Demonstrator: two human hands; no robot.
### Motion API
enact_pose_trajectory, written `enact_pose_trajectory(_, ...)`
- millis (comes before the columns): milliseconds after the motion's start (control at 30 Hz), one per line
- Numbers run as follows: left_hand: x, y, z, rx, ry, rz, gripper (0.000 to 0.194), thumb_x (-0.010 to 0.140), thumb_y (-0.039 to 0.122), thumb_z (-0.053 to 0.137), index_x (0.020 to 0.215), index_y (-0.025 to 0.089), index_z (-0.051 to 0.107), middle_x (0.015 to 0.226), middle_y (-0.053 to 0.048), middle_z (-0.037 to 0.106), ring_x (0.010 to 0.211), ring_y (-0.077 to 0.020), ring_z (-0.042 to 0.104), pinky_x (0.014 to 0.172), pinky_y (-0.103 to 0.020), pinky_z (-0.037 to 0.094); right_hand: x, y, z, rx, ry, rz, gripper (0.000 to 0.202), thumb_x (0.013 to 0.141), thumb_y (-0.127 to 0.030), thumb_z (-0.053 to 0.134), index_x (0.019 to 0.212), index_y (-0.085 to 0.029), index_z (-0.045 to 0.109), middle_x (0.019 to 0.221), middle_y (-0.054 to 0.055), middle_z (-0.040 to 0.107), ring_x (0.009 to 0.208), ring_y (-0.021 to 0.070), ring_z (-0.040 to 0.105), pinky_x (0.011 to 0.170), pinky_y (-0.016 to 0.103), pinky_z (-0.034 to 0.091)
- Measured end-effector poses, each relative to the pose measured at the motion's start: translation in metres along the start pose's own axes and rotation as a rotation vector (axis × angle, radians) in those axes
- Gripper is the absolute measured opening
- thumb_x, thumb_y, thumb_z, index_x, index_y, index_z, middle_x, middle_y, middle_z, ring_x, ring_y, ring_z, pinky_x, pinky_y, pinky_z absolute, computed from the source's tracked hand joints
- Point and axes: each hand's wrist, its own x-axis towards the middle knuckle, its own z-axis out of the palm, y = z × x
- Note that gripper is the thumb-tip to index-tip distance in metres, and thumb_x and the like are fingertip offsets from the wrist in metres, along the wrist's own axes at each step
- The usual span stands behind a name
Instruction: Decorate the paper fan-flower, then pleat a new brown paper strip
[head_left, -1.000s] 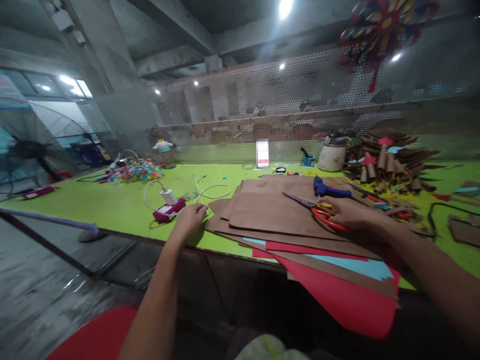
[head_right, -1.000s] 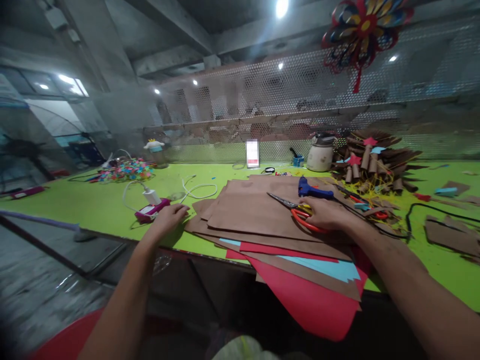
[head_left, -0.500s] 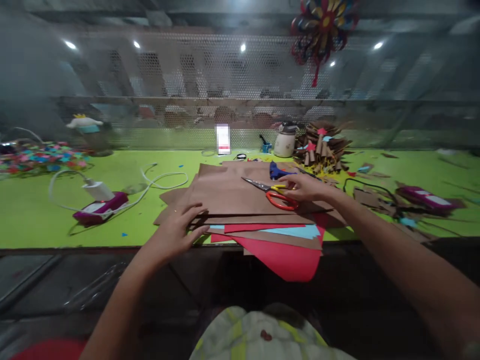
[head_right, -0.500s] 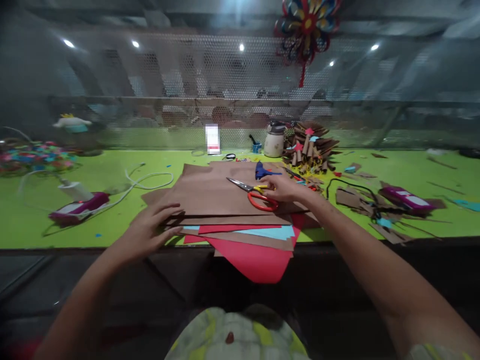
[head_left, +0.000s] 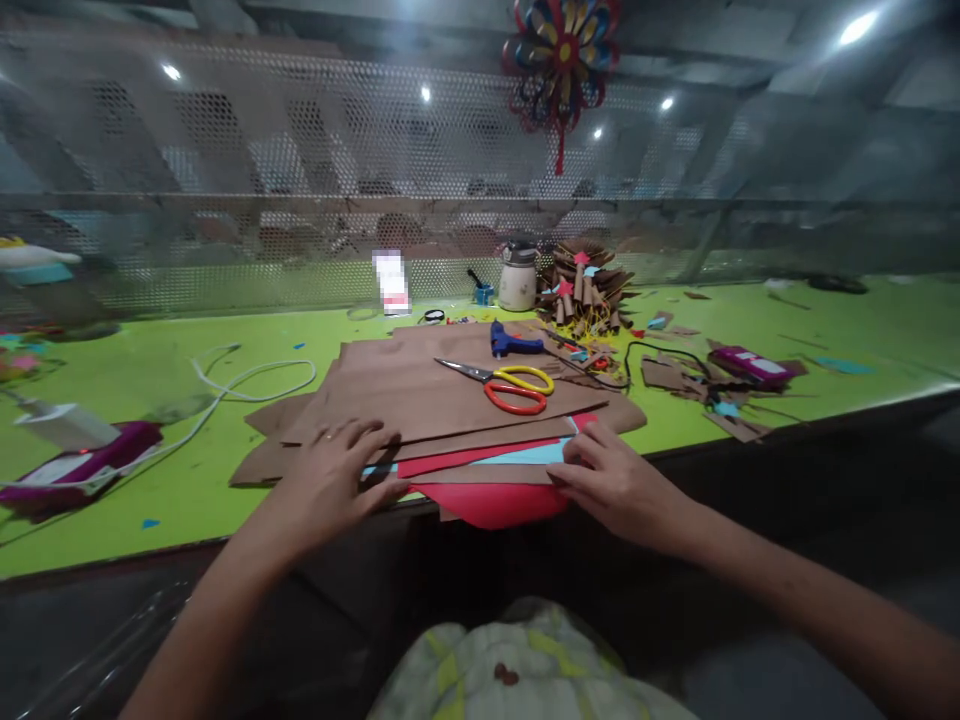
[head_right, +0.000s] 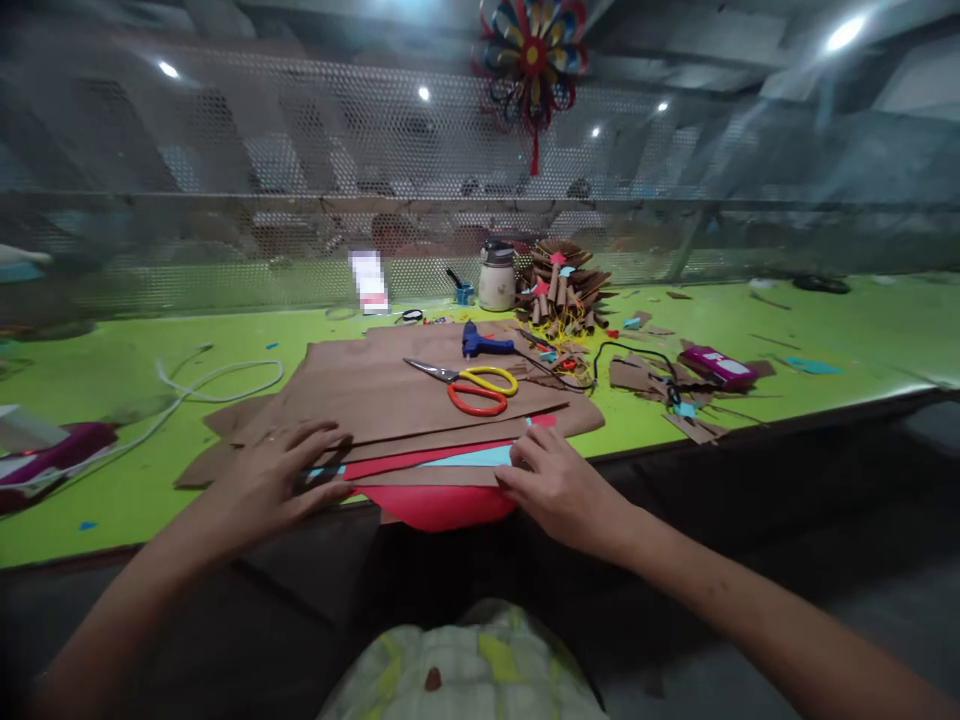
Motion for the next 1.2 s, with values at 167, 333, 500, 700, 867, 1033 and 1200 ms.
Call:
enact_pose_trajectory(167, 0.021, 0.023, -0.007, -0.095, -0.144, 0.148, 0.059, 0.079, 0.057, 0.048, 0.128, 0.024, 0.049, 0.133, -0.01, 0.045, 0.121, -0.0277, 0.041, 0.099, -0.04, 0.035, 0.0, 0.01, 0.008, 0.0, 0.178, -0.05, 0.026, 0.085, -0.007, 0.04, 0.093, -0.018, 0.062, 0.08, 0.009, 0.056, 0.076, 0.0193, 0.044, 0.069, 0.035, 0.042)
enact_pose_trajectory(333, 0.03, 0.034, -0.005, -0.151, -0.239, 0.137, 0.061, 0.079, 0.057, 0.048, 0.131, 0.026, 0.045, 0.137, -0.01, 0.041, 0.125, -0.029, 0.038, 0.101, -0.039, 0.033, 0.0, 0.006, 0.0, 0.051, 0.242, -0.077, 0.022, 0.083, -0.007, 0.045, 0.093, -0.018, 0.061, 0.08, 0.008, 0.058, 0.074, 0.0185, 0.046, 0.068, 0.034, 0.044)
enact_pose_trajectory(500, 0.038, 0.037, -0.001, -0.174, -0.242, 0.16, 0.05, 0.081, 0.038, 0.052, 0.129, 0.026, 0.048, 0.133, -0.009, 0.046, 0.121, -0.0279, 0.042, 0.101, -0.04, 0.034, 0.001, -0.003, -0.017, 0.164, 0.327, 0.005, 0.018, 0.082, -0.01, 0.05, 0.092, -0.021, 0.061, 0.081, 0.007, 0.061, 0.078, 0.0196, 0.054, 0.069, 0.036, 0.046)
enact_pose_trajectory(700, 0.033, 0.031, -0.012, -0.277, -0.081, 0.201, 0.035, 0.083, 0.029, 0.046, 0.113, 0.024, 0.061, 0.131, -0.006, 0.049, 0.124, -0.0246, 0.04, 0.102, -0.039, 0.034, 0.006, -0.011, -0.063, 0.288, 0.442, 0.193, 0.015, 0.081, -0.014, 0.056, 0.089, -0.026, 0.062, 0.081, 0.002, 0.065, 0.078, 0.019, 0.062, 0.071, 0.033, 0.049)
enact_pose_trajectory(867, 0.037, 0.028, -0.045, -0.323, -0.146, 0.006, 0.029, 0.08, 0.029, 0.043, 0.089, 0.021, 0.07, 0.09, 0.0, 0.068, 0.084, -0.0184, 0.059, 0.079, -0.027, 0.045, 0.034, -0.007, -0.093, 0.191, 0.622, 0.314, 0.003, 0.076, -0.022, 0.065, 0.077, -0.024, 0.066, 0.073, 0.0, 0.066, 0.068, 0.0162, 0.061, 0.059, 0.028, 0.047)
enact_pose_trajectory(1033, 0.05, 0.023, -0.087, -0.424, -0.225, -0.024, 0.027, 0.074, 0.039, 0.052, 0.09, 0.024, 0.069, 0.082, 0.004, 0.066, 0.076, -0.0182, 0.057, 0.066, -0.024, 0.044, 0.08, 0.022, -0.111, 0.392, 0.677, 0.433, 0.01, 0.072, -0.03, 0.069, 0.075, -0.02, 0.068, 0.067, -0.002, 0.064, 0.06, 0.0113, 0.056, 0.054, 0.024, 0.043)
enact_pose_trajectory(1200, 0.056, 0.017, -0.12, -0.52, -0.299, -0.067, 0.023, 0.072, 0.035, 0.058, 0.084, 0.021, 0.071, 0.081, 0.001, 0.067, 0.075, -0.0184, 0.059, 0.064, -0.024, 0.045, 0.104, 0.057, -0.133, 0.645, 0.742, 0.552, 0.012, 0.067, -0.023, 0.072, 0.071, -0.013, 0.068, 0.062, -0.002, 0.062, 0.052, 0.0042, 0.049, 0.052, 0.02, 0.038)
